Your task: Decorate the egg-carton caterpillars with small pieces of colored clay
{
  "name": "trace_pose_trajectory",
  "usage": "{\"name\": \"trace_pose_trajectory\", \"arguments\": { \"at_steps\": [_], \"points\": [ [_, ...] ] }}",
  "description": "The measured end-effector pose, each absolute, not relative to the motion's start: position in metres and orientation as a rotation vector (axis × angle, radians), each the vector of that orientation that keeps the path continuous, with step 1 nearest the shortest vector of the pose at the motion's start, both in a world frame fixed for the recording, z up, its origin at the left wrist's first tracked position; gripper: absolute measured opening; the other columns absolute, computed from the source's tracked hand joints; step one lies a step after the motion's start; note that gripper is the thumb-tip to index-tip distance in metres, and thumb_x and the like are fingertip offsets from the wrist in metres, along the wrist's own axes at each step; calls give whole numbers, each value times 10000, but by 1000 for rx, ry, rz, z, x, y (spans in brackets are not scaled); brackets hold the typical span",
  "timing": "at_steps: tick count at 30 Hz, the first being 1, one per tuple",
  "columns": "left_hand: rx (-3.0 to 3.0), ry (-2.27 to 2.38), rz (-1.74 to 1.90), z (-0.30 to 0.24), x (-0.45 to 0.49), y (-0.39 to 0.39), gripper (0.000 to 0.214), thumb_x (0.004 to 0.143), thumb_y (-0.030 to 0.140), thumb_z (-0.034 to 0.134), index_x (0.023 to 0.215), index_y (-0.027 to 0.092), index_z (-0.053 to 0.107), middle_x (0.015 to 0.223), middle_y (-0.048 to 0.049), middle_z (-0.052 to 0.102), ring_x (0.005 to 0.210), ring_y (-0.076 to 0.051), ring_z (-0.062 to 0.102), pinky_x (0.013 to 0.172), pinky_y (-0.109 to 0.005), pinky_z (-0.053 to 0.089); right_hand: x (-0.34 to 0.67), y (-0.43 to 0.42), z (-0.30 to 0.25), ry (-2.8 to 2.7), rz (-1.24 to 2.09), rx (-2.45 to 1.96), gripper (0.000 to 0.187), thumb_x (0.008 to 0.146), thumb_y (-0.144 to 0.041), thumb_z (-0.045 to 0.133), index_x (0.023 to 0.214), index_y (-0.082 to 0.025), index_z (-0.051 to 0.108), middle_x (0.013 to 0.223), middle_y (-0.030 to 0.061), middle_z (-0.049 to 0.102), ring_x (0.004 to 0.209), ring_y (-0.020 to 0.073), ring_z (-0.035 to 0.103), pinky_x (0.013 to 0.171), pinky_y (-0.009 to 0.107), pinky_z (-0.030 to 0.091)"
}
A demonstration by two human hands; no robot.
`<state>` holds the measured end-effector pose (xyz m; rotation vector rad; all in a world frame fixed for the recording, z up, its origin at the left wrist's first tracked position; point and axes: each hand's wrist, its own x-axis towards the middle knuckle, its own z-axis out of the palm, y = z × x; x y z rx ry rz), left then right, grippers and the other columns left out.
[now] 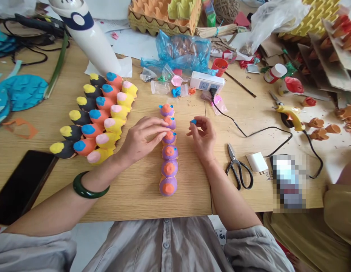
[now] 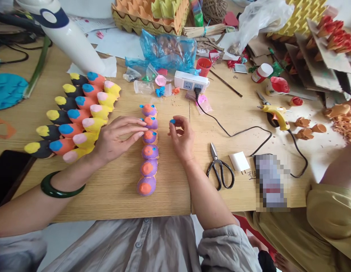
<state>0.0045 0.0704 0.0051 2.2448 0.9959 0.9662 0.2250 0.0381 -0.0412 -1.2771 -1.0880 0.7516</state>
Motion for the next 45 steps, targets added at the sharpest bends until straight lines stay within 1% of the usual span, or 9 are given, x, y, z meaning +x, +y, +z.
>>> {"name": "trace_pose_trajectory", "arguments": {
  "at_steps": [4, 11, 14, 18, 22, 27, 32, 40, 45],
  "points": [
    [2209, 1137, 1040, 6, -1, 54, 211, 1034, 294, 614, 1058, 272, 822, 1192, -36, 796, 1157, -224, 724, 1090, -393, 551, 221, 28, -25, -1453, 668, -1172, 120, 999, -342, 690, 1030, -239, 745, 1017, 45, 692, 797, 131, 629, 674, 278, 568],
    [2149, 1168, 1135, -2, -6, 41, 192, 1030, 208, 641, 1079, 240, 824, 1172, -34, 792, 1128, -202, 731, 1062, -347, 566, 209, 25, -30, -1782, 540, -1085, 164, 1040, -287, 645, 1112, -261, 789, 1039, 70, 713, 880, 169, 661, 654, 302, 575],
    [2138, 1153, 1147, -6, -7, 42, 187, 1027, 197, 646, 1077, 223, 825, 1169, -47, 794, 1133, -205, 733, 1054, -346, 571, 207, 25, -29, -1733, 568, -1093, 140, 1023, -273, 669, 1094, -266, 790, 1033, 61, 713, 880, 164, 656, 658, 294, 572],
    [2133, 1148, 1144, -9, -8, 41, 194, 1021, 182, 641, 1071, 223, 824, 1166, -47, 796, 1120, -203, 739, 1037, -345, 581, 208, 26, -25, -1398, 762, -1166, 118, 997, -329, 713, 1043, -252, 788, 984, 29, 694, 767, 124, 614, 615, 260, 534],
    [2123, 1153, 1149, -11, -7, 39, 184, 1025, 195, 647, 1073, 211, 824, 1169, -60, 796, 1117, -206, 741, 1032, -352, 585, 213, 28, -24, -1234, 920, -1246, 230, 964, -462, 737, 985, -239, 791, 986, 29, 699, 758, 122, 603, 564, 237, 493],
    [2115, 1135, 1146, -15, -4, 38, 179, 1027, 209, 649, 1071, 213, 823, 1166, -63, 796, 1112, -214, 745, 1029, -370, 595, 217, 28, -24, -1427, 716, -1248, 153, 983, -374, 720, 1004, -244, 799, 980, 35, 699, 763, 125, 590, 614, 263, 506],
    [2126, 1131, 1137, -19, -4, 38, 180, 1027, 193, 645, 1070, 212, 819, 1170, -61, 795, 1120, -205, 743, 1041, -358, 590, 214, 27, -25, -1691, 555, -1161, 107, 983, -275, 693, 983, -265, 799, 972, 51, 708, 839, 170, 631, 605, 294, 515],
    [2108, 1140, 1122, -19, -5, 37, 184, 1022, 187, 642, 1066, 227, 816, 1163, -48, 793, 1112, -204, 741, 1028, -359, 593, 215, 30, -26, -1177, 902, -1252, 214, 945, -457, 747, 934, -245, 776, 965, 42, 723, 790, 165, 653, 555, 270, 543],
    [2020, 1116, 1117, -20, -1, 35, 192, 1025, 218, 638, 1099, 233, 815, 1186, -45, 786, 1131, -199, 734, 1036, -347, 592, 215, 30, -28, -1328, 834, -1259, 146, 970, -375, 724, 958, -241, 780, 1006, 34, 712, 801, 131, 652, 611, 241, 553]
  ]
}}
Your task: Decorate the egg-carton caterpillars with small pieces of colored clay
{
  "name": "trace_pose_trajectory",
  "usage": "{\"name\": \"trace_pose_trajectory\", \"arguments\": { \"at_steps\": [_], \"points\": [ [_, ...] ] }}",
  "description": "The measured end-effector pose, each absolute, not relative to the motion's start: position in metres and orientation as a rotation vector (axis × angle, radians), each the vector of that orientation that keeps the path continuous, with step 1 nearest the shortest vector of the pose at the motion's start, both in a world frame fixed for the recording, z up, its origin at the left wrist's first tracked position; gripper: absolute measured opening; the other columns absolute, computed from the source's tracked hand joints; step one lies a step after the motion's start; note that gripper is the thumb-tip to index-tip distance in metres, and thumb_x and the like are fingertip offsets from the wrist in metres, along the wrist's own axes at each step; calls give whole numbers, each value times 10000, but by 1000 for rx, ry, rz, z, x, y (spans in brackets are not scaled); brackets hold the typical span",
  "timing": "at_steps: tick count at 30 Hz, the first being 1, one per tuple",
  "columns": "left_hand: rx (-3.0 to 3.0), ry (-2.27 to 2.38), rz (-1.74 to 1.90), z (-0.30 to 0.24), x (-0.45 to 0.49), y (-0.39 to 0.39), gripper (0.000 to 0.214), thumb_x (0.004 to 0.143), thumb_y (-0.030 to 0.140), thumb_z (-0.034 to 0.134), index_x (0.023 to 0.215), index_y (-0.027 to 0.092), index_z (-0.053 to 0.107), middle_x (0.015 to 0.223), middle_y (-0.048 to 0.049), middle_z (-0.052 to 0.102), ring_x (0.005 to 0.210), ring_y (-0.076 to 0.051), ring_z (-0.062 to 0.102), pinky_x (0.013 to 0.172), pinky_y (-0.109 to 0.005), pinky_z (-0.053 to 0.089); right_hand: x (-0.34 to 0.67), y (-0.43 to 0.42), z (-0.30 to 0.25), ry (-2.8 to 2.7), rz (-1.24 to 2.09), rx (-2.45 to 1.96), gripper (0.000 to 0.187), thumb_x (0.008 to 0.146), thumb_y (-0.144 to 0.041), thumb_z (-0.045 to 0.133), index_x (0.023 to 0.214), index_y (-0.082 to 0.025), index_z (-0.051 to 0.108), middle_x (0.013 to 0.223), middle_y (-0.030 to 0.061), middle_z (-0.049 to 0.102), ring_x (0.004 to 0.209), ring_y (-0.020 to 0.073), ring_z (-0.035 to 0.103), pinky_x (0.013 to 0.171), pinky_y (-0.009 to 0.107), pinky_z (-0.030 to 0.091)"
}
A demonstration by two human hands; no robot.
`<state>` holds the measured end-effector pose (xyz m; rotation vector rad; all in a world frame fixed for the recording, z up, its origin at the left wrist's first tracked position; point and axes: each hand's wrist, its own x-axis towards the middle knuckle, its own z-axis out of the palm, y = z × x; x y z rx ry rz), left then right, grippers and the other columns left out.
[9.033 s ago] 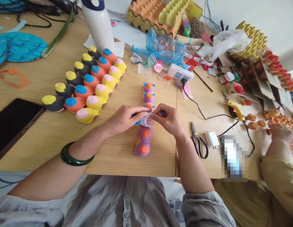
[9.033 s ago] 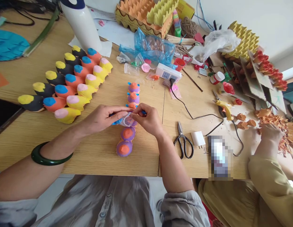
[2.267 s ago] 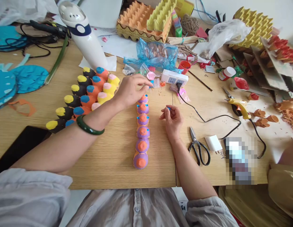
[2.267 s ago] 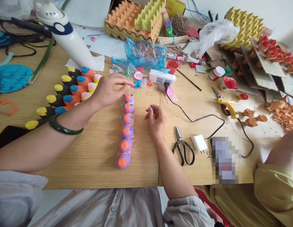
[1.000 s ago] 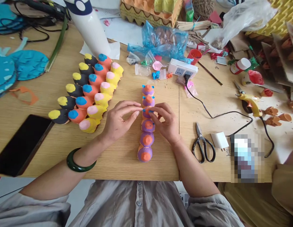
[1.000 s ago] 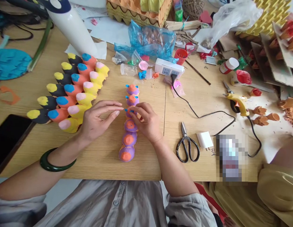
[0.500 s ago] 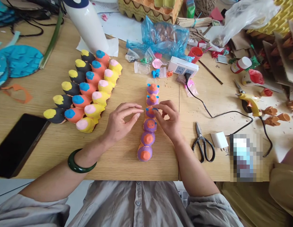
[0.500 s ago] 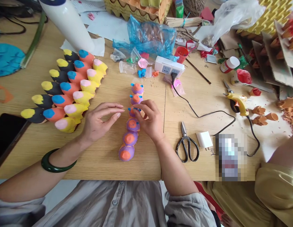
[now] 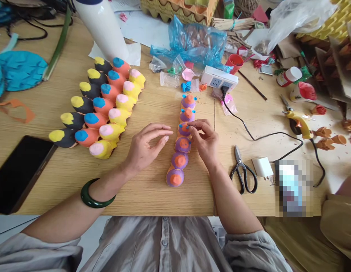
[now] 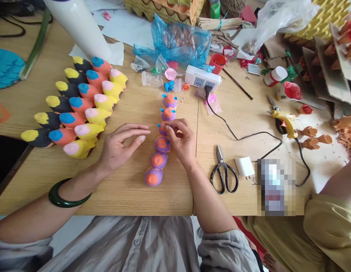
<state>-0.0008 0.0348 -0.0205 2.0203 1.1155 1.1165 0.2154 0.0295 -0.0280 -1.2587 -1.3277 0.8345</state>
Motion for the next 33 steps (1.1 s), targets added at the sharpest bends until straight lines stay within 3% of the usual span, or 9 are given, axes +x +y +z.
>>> {"name": "trace_pose_trajectory", "arguments": {
  "at_steps": [6, 9, 15, 21, 28, 33],
  "points": [
    [1953, 1138, 1053, -23, 1, 33, 208, 1021, 288, 636, 1083, 232, 825, 1190, -55, 789, 1138, -213, 729, 1045, -362, 590, 214, 26, -24, -1568, 603, -1233, 155, 981, -247, 679, 1123, -253, 740, 1060, 26, 701, 745, 97, 616, 623, 236, 548],
    [1952, 1132, 1048, -24, 0, 33, 211, 1024, 279, 629, 1084, 230, 826, 1189, -59, 789, 1146, -208, 726, 1052, -359, 587, 214, 27, -23, -1478, 628, -1270, 101, 989, -312, 680, 1033, -244, 741, 1012, 29, 702, 798, 124, 650, 609, 240, 551],
    [1968, 1120, 1067, -26, 0, 34, 209, 1023, 278, 629, 1082, 233, 824, 1176, -61, 792, 1132, -210, 731, 1031, -366, 602, 225, 35, -23, -1001, 922, -1223, 288, 942, -538, 731, 981, -254, 708, 1030, 33, 703, 812, 143, 686, 577, 244, 604],
    [2045, 1138, 1070, -20, 2, 36, 214, 1033, 268, 614, 1112, 239, 810, 1199, -56, 782, 1135, -210, 734, 1043, -369, 599, 226, 37, -29, -1009, 910, -1259, 384, 898, -599, 765, 1067, -266, 673, 953, 10, 694, 727, 119, 657, 542, 225, 583],
    [2428, 974, 1051, -9, 22, 57, 336, 1050, 200, 563, 1335, 250, 734, 1376, -65, 726, 1284, -236, 674, 1115, -405, 566, 224, 42, -47, -910, 975, -1304, 446, 884, -659, 742, 1011, -238, 668, 787, -17, 636, 609, 109, 589, 524, 231, 563],
    [2497, 972, 992, -21, 35, 65, 328, 1055, 197, 544, 1304, 270, 744, 1445, -64, 691, 1317, -253, 655, 1155, -460, 540, 224, 45, -53, -928, 960, -1312, 464, 886, -681, 723, 1022, -242, 659, 812, -10, 653, 615, 111, 596, 528, 233, 567]
  ]
}}
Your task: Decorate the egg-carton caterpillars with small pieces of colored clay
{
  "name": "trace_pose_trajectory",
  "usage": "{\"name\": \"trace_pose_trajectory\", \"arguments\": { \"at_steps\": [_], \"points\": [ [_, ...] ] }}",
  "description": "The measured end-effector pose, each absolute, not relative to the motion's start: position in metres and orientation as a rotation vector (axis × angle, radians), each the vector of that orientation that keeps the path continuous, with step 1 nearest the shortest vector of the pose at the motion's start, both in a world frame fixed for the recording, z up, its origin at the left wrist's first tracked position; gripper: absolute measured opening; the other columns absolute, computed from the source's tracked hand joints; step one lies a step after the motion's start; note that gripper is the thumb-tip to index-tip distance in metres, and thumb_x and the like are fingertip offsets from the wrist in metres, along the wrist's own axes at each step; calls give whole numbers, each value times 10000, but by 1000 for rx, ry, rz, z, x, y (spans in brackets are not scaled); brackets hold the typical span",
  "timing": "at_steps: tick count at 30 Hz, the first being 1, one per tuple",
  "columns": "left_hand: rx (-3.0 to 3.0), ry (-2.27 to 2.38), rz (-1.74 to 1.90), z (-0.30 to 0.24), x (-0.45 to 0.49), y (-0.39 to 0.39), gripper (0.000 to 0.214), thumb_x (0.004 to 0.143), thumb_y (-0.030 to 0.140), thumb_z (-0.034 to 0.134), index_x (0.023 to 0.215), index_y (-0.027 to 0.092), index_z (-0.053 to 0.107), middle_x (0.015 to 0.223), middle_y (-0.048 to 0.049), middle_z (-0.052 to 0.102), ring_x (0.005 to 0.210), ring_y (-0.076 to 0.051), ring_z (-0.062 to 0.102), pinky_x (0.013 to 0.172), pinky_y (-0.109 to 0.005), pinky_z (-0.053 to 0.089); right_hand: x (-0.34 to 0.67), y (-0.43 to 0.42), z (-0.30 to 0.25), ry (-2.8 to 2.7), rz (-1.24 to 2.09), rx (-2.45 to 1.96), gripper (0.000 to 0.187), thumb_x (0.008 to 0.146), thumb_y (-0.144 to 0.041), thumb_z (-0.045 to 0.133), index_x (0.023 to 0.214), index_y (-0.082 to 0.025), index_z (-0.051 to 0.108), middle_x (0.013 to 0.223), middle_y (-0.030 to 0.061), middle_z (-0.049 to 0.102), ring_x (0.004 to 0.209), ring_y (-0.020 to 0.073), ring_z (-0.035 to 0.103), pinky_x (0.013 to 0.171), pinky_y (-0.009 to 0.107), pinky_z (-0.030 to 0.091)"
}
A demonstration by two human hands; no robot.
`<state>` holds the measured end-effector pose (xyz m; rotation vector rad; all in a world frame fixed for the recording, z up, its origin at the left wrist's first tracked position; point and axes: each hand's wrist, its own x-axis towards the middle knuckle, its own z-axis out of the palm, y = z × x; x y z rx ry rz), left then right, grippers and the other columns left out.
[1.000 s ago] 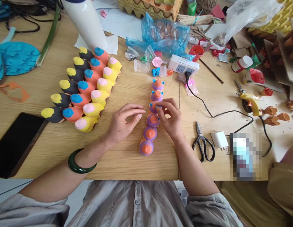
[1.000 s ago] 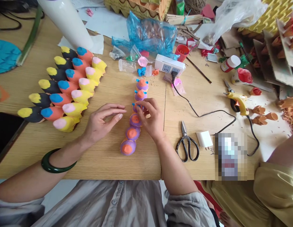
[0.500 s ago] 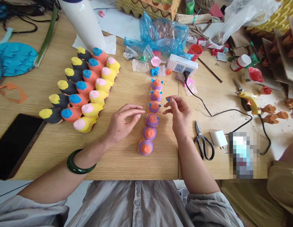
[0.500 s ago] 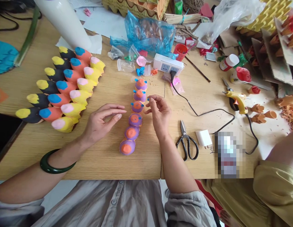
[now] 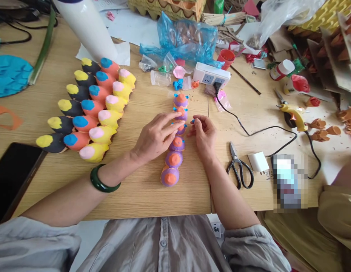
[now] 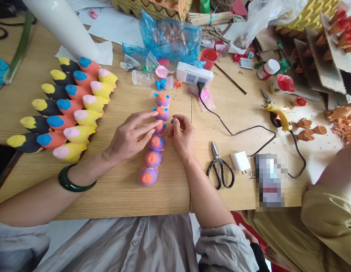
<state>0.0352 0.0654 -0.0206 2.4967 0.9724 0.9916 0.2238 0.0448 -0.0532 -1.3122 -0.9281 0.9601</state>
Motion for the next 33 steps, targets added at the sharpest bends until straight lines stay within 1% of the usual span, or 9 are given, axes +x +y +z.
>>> {"name": "trace_pose_trajectory", "arguments": {
  "at_steps": [3, 8, 13, 18, 22, 26, 28, 33],
  "points": [
    [2512, 993, 982, -24, 36, 64, 314, 1054, 193, 539, 1259, 271, 763, 1441, -66, 697, 1334, -258, 650, 1166, -466, 533, 224, 45, -54, -931, 950, -1302, 480, 883, -704, 711, 1015, -245, 658, 815, -7, 651, 615, 110, 595, 526, 230, 565],
    [2532, 992, 1001, -23, 35, 66, 308, 1063, 217, 537, 1271, 260, 760, 1444, -66, 700, 1307, -240, 672, 1115, -426, 575, 225, 45, -55, -962, 957, -1312, 486, 902, -714, 682, 1036, -248, 649, 848, 0, 664, 612, 106, 601, 539, 234, 572],
    [2509, 1021, 986, -22, 37, 70, 211, 1064, 262, 581, 1114, 267, 786, 1397, -45, 719, 1282, -240, 686, 1127, -441, 558, 224, 46, -58, -958, 962, -1303, 502, 902, -737, 668, 1032, -252, 647, 836, -7, 653, 586, 99, 592, 527, 234, 558],
    [2483, 937, 1075, -21, 36, 71, 163, 1073, 260, 593, 1057, 259, 755, 1366, -20, 731, 1313, -227, 665, 1164, -463, 534, 222, 46, -59, -925, 951, -1296, 538, 871, -760, 688, 1014, -242, 659, 843, -5, 651, 570, 96, 584, 506, 239, 542],
    [2486, 979, 1082, -21, 35, 71, 177, 1087, 300, 576, 1102, 262, 749, 1391, 1, 717, 1301, -211, 663, 1155, -455, 545, 223, 46, -59, -934, 954, -1303, 541, 879, -769, 671, 1023, -248, 653, 845, -6, 657, 577, 98, 588, 521, 241, 551],
    [2446, 1005, 1095, -24, 34, 71, 191, 1059, 288, 609, 1188, 267, 749, 1390, -37, 721, 1294, -224, 675, 1160, -450, 542, 224, 46, -61, -945, 961, -1303, 543, 882, -772, 665, 1033, -251, 648, 860, 0, 663, 586, 102, 595, 530, 243, 563],
    [2444, 1009, 1062, -24, 33, 71, 216, 1057, 278, 595, 1212, 272, 745, 1404, -49, 715, 1320, -230, 664, 1177, -457, 533, 225, 46, -60, -961, 967, -1306, 524, 896, -757, 662, 1038, -253, 645, 867, 3, 660, 596, 104, 599, 531, 243, 566],
    [2505, 1019, 950, -22, 31, 74, 226, 1062, 301, 567, 1175, 283, 761, 1395, -39, 720, 1375, -253, 628, 1210, -493, 511, 225, 46, -59, -969, 972, -1301, 506, 901, -738, 671, 1033, -250, 643, 875, 10, 657, 596, 108, 595, 521, 249, 561]
  ]
}}
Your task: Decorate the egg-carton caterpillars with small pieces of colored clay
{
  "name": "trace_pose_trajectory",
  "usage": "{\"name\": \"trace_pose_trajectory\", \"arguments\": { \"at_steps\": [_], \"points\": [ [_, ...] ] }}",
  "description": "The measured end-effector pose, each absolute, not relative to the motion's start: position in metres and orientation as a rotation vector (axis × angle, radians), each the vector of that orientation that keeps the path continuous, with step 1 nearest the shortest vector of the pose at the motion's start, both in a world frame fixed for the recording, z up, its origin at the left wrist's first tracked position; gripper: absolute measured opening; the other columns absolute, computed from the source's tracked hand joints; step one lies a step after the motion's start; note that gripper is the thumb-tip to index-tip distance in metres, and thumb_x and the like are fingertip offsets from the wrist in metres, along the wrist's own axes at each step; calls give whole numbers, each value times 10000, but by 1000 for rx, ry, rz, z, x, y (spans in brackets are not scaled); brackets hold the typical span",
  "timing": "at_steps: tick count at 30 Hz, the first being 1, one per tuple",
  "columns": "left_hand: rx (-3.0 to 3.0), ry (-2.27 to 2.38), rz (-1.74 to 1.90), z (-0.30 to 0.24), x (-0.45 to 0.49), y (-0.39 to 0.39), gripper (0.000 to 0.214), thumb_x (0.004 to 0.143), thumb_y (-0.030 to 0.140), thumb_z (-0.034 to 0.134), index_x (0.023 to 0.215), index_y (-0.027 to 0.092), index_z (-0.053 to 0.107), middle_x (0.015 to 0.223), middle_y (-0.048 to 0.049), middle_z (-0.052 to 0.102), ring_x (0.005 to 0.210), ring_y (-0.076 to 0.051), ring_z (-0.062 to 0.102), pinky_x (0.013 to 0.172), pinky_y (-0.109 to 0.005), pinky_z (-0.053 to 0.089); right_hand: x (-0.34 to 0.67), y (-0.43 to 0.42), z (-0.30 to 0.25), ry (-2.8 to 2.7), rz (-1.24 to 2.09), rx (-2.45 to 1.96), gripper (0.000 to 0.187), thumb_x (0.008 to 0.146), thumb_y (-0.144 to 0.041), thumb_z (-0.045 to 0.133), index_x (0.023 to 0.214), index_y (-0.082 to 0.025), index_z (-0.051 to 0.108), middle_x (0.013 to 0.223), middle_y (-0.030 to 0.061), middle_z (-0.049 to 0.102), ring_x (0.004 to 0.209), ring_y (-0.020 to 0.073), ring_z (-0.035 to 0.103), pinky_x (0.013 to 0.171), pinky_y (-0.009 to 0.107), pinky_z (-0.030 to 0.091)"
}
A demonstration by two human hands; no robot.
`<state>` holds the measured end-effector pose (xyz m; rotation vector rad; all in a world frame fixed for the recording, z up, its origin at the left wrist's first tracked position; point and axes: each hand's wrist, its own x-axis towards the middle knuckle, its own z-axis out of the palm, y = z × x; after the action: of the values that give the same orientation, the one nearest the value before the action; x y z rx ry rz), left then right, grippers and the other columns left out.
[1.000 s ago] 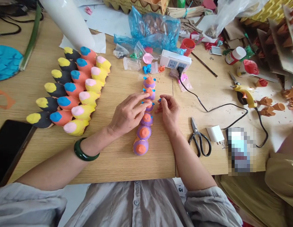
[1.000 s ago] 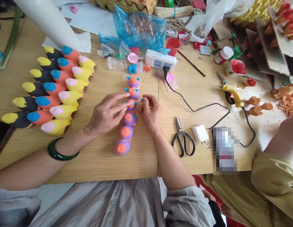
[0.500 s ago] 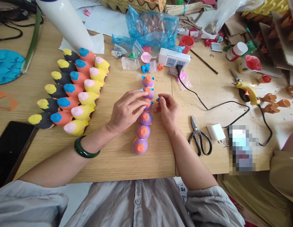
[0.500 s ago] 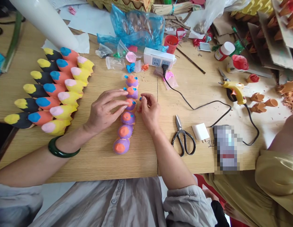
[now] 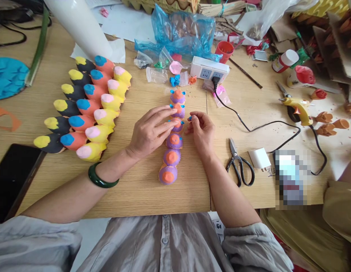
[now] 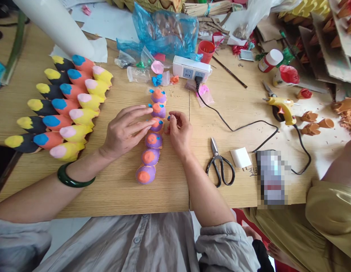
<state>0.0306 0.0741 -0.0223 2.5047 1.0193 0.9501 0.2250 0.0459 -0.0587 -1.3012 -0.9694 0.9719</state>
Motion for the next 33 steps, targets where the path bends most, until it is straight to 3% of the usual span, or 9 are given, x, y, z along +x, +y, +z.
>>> {"name": "trace_pose_trajectory", "arguments": {
  "at_steps": [6, 11, 16, 23, 33],
  "points": [
    [2531, 1008, 1011, -21, 28, 75, 214, 1085, 345, 564, 1021, 265, 752, 1364, -15, 739, 1348, -231, 639, 1186, -502, 524, 224, 46, -58, -983, 952, -1308, 491, 919, -729, 653, 1030, -251, 641, 866, 4, 659, 583, 103, 587, 517, 247, 553],
    [2462, 1037, 1058, -21, 31, 75, 244, 1104, 397, 543, 1107, 268, 750, 1376, 26, 722, 1329, -200, 643, 1182, -487, 521, 224, 46, -58, -972, 964, -1302, 479, 916, -716, 670, 1031, -251, 642, 849, 1, 660, 588, 110, 591, 525, 256, 556],
    [2374, 1051, 1141, -24, 39, 75, 96, 988, 353, 759, 1033, 272, 786, 1224, -20, 787, 1214, -240, 693, 1126, -472, 528, 224, 46, -57, -940, 970, -1287, 514, 878, -736, 702, 1017, -244, 655, 837, -7, 654, 583, 104, 586, 512, 249, 545],
    [2160, 1082, 1097, -21, 46, 73, 65, 982, 335, 746, 951, 288, 779, 1056, 21, 824, 1058, -229, 728, 1035, -439, 522, 223, 45, -56, -929, 986, -1268, 493, 887, -719, 707, 1022, -247, 659, 824, -24, 647, 579, 91, 583, 512, 229, 539],
    [1854, 1160, 1057, -18, 49, 74, 58, 898, 260, 765, 855, 269, 802, 994, 6, 836, 1019, -227, 758, 1035, -398, 540, 222, 45, -53, -913, 953, -1257, 501, 869, -712, 730, 986, -228, 672, 773, -33, 643, 553, 90, 577, 483, 227, 531]
  ]
}}
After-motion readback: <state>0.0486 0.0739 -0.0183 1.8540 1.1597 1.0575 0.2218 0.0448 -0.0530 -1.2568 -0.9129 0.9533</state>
